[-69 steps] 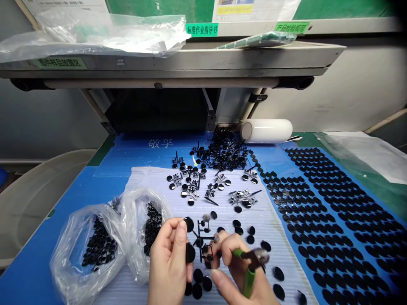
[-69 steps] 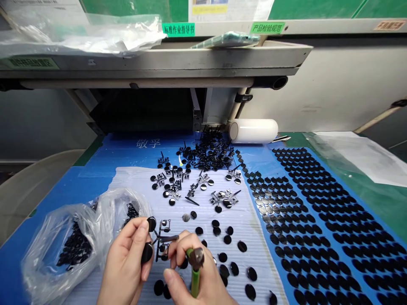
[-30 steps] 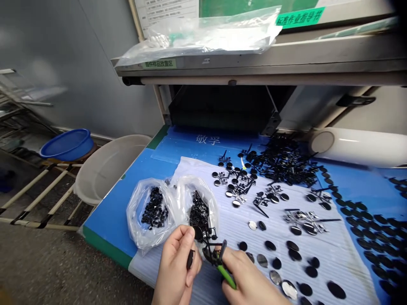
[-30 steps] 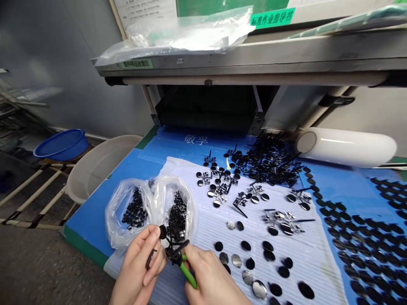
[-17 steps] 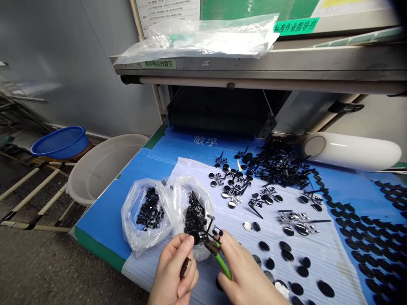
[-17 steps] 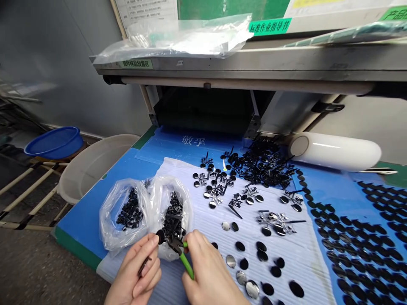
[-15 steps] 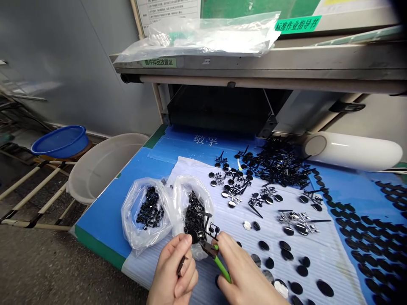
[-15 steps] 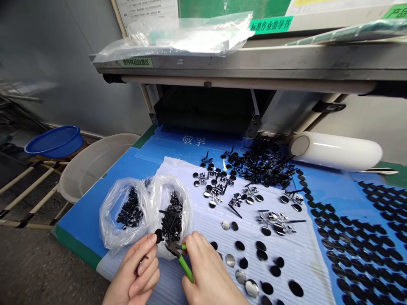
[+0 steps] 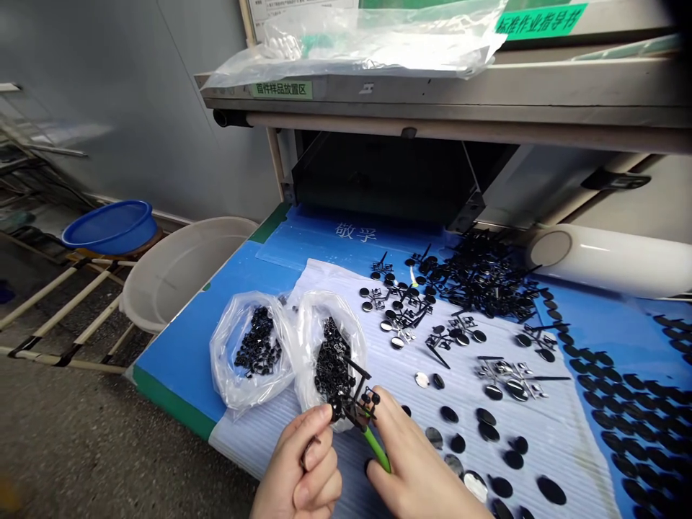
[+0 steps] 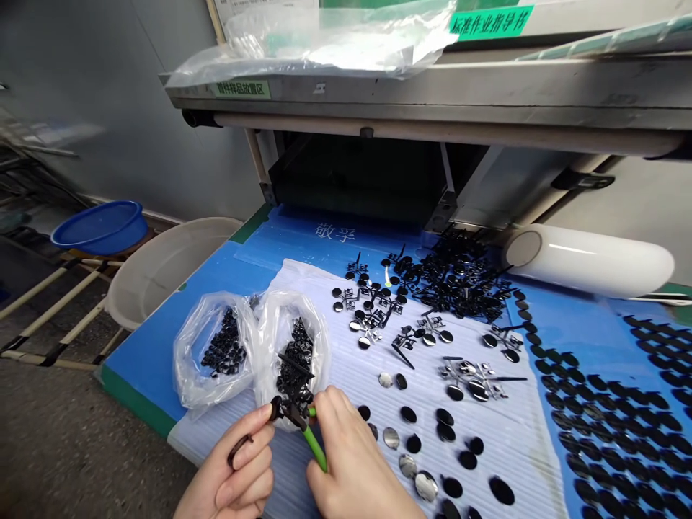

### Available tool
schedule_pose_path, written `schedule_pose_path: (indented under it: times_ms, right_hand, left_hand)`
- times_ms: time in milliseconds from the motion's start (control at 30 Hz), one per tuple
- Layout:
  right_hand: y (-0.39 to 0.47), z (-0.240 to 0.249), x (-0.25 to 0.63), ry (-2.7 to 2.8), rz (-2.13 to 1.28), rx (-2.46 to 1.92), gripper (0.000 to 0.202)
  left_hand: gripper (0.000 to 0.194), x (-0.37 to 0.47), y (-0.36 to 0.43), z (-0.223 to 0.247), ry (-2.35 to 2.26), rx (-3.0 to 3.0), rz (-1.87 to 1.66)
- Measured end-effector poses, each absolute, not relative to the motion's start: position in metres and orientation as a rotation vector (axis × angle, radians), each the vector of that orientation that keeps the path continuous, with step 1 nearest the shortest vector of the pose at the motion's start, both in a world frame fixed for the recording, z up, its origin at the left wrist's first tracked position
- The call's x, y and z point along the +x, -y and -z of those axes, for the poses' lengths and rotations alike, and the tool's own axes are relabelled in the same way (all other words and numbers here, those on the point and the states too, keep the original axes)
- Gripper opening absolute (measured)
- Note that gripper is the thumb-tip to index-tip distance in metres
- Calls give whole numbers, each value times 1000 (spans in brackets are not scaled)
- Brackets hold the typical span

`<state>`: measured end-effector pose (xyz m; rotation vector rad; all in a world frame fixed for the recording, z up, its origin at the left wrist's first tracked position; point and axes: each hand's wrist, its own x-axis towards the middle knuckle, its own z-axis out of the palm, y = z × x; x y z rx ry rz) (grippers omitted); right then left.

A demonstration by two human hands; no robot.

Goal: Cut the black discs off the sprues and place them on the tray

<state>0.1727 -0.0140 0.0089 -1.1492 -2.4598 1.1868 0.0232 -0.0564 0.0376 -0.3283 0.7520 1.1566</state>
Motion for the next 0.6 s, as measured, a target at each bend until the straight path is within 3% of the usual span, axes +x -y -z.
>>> schedule_pose_path:
  times_ms: [167, 600]
  right_hand:
    - [13, -8, 171, 2522, -1138, -1156, 29]
    - [28, 8, 173, 2774, -1081, -1281, 30]
  left_hand:
    - [39, 22, 59, -33, -733, -396, -1161]
    - [55, 19, 74, -3, -705, -576, -1148]
